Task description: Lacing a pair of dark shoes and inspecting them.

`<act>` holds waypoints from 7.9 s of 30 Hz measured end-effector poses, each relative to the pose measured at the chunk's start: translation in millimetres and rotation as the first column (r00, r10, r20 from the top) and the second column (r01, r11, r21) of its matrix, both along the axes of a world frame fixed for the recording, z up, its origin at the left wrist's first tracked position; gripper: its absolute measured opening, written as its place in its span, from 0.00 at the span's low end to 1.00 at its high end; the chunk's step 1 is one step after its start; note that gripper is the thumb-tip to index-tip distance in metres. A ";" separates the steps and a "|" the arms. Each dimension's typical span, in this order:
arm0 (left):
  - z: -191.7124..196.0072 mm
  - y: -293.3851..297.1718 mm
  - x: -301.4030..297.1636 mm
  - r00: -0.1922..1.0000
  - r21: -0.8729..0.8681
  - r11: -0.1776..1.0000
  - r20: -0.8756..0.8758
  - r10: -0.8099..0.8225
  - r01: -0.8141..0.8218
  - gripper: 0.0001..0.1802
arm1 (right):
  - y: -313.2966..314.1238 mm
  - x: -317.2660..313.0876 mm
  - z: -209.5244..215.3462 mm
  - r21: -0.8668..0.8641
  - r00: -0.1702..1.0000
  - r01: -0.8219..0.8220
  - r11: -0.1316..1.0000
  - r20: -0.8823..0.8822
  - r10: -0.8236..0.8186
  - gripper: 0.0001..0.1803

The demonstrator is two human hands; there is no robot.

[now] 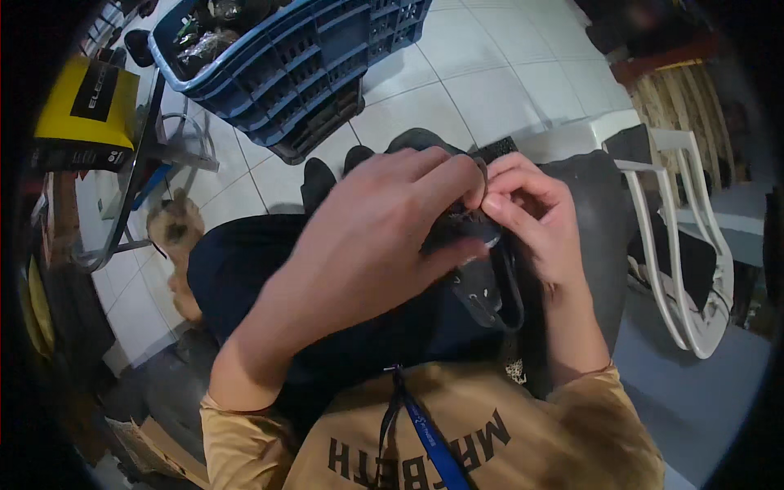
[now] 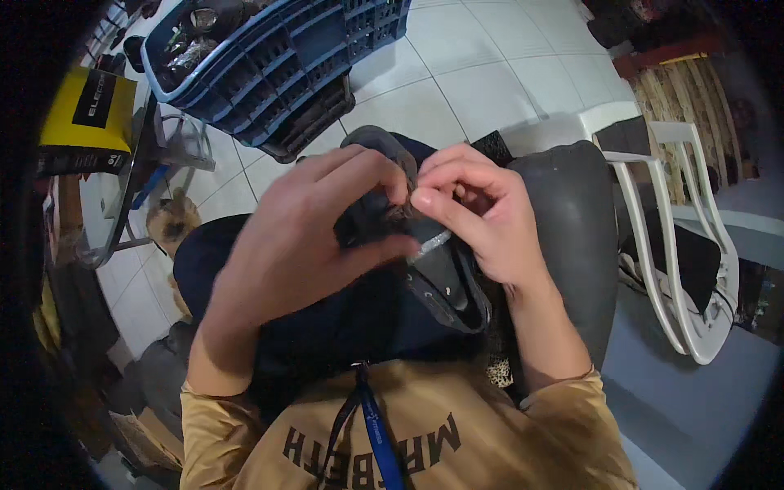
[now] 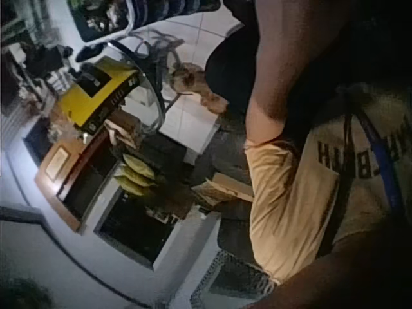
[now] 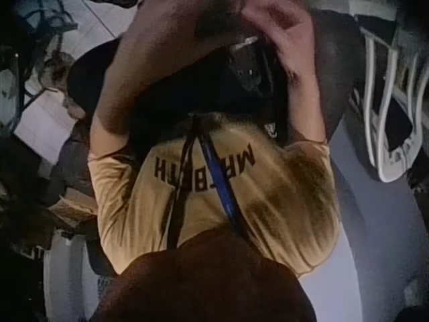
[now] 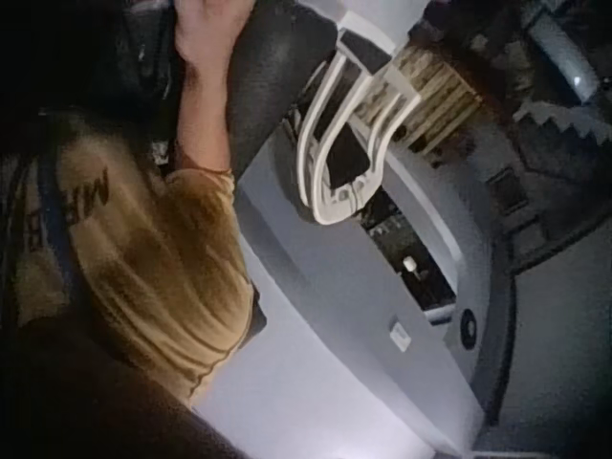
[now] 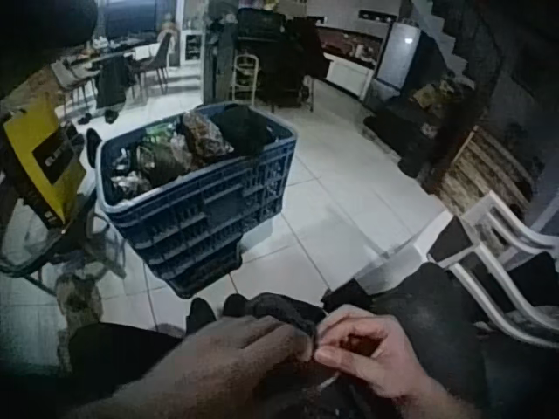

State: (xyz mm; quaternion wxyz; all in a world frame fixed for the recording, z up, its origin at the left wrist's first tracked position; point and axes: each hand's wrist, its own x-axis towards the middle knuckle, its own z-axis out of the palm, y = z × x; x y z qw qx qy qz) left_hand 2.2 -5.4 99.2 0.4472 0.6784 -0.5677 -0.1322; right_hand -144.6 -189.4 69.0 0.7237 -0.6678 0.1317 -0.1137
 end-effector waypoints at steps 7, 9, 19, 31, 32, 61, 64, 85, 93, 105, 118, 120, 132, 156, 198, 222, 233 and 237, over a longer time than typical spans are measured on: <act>-14.3 -0.1 4.1 0.963 -0.071 0.996 -0.267 0.040 -0.061 0.14 | 2.4 -5.5 2.4 -0.097 1.000 0.017 0.995 -0.014 -0.019 0.02; -14.7 -2.4 7.4 0.962 -0.058 0.995 -0.266 0.064 -0.082 0.15 | 4.0 -3.5 5.2 -0.124 1.000 0.013 0.992 -0.008 -0.014 0.03; -37.3 -10.1 -15.0 0.929 -0.170 0.919 -0.166 0.330 -0.356 0.16 | 17.1 -1.2 7.1 -0.435 0.982 0.185 0.881 0.111 -0.152 0.05; -43.0 -15.5 -22.8 0.842 -0.220 0.927 -0.517 0.152 -0.303 0.19 | 30.9 8.8 29.8 -0.900 0.976 0.219 0.376 0.199 -0.090 0.07; -45.1 -16.7 -24.3 0.798 -0.204 0.919 -0.580 0.165 -0.339 0.19 | 31.1 9.5 29.7 -0.903 0.976 0.216 0.372 0.198 -0.086 0.07; -48.9 -13.5 -9.7 0.461 -0.049 0.967 -0.884 0.074 -0.249 0.21 | 33.2 9.9 3.2 -0.900 0.943 0.325 0.290 0.332 -0.026 0.14; -47.7 -11.0 -5.7 0.472 -0.066 0.976 -0.881 0.042 -0.210 0.23 | 28.6 9.8 -0.8 -0.868 0.936 0.334 0.367 0.351 -0.020 0.15; -36.9 -19.6 -5.6 0.737 0.000 0.974 -0.653 0.172 -0.228 0.18 | 21.7 12.1 -3.4 -0.707 0.940 0.335 0.622 0.294 -0.173 0.09; -31.9 -20.2 -0.5 0.744 0.007 0.982 -0.652 0.148 -0.189 0.17 | 24.1 12.3 -5.2 -0.694 0.945 0.326 0.642 0.237 -0.224 0.08; -32.2 -20.9 3.2 0.770 -0.056 0.989 -0.634 0.071 -0.137 0.13 | 14.7 9.8 -9.3 -0.432 0.958 0.286 0.855 0.118 -0.260 0.08; -38.6 -22.4 2.8 0.783 -0.061 0.989 -0.619 0.066 -0.132 0.16 | 16.3 6.8 -4.3 -0.215 0.965 0.251 0.944 -0.014 -0.260 0.10; -39.7 -21.7 2.8 0.793 -0.073 0.989 -0.607 0.058 -0.129 0.16 | 16.1 8.3 -5.7 -0.188 0.967 0.248 0.950 -0.011 -0.255 0.11; -38.2 -26.0 -5.8 0.911 -0.183 0.948 -0.370 0.180 -0.262 0.20 | 20.0 4.7 -19.5 -0.084 0.954 0.295 0.952 0.083 -0.288 0.09; -49.6 -20.8 -1.2 0.591 -0.129 0.983 -0.806 -0.028 -0.130 0.21 | 25.4 5.7 -12.8 -0.085 0.954 0.278 0.957 0.140 -0.265 0.14; -47.1 -22.5 4.0 0.786 -0.157 0.975 -0.618 0.025 -0.154 0.17 | 22.7 5.4 -14.2 -0.178 0.958 0.277 0.944 0.126 -0.258 0.11; -63.4 -25.6 -8.0 0.595 -0.324 0.925 -0.790 -0.149 -0.197 0.17 | 29.1 10.8 -14.8 -0.254 0.942 0.329 0.910 0.153 -0.298 0.15; -56.0 -22.6 -2.4 0.480 -0.197 0.966 -0.872 -0.095 -0.167 0.19 | 29.9 16.4 -2.9 -0.696 0.920 0.388 0.604 0.330 -0.210 0.14; -45.2 -23.6 -5.0 0.590 -0.183 0.973 -0.804 -0.067 -0.139 0.22 | 30.1 15.4 -3.1 -0.723 0.935 0.350 0.596 0.304 -0.181 0.14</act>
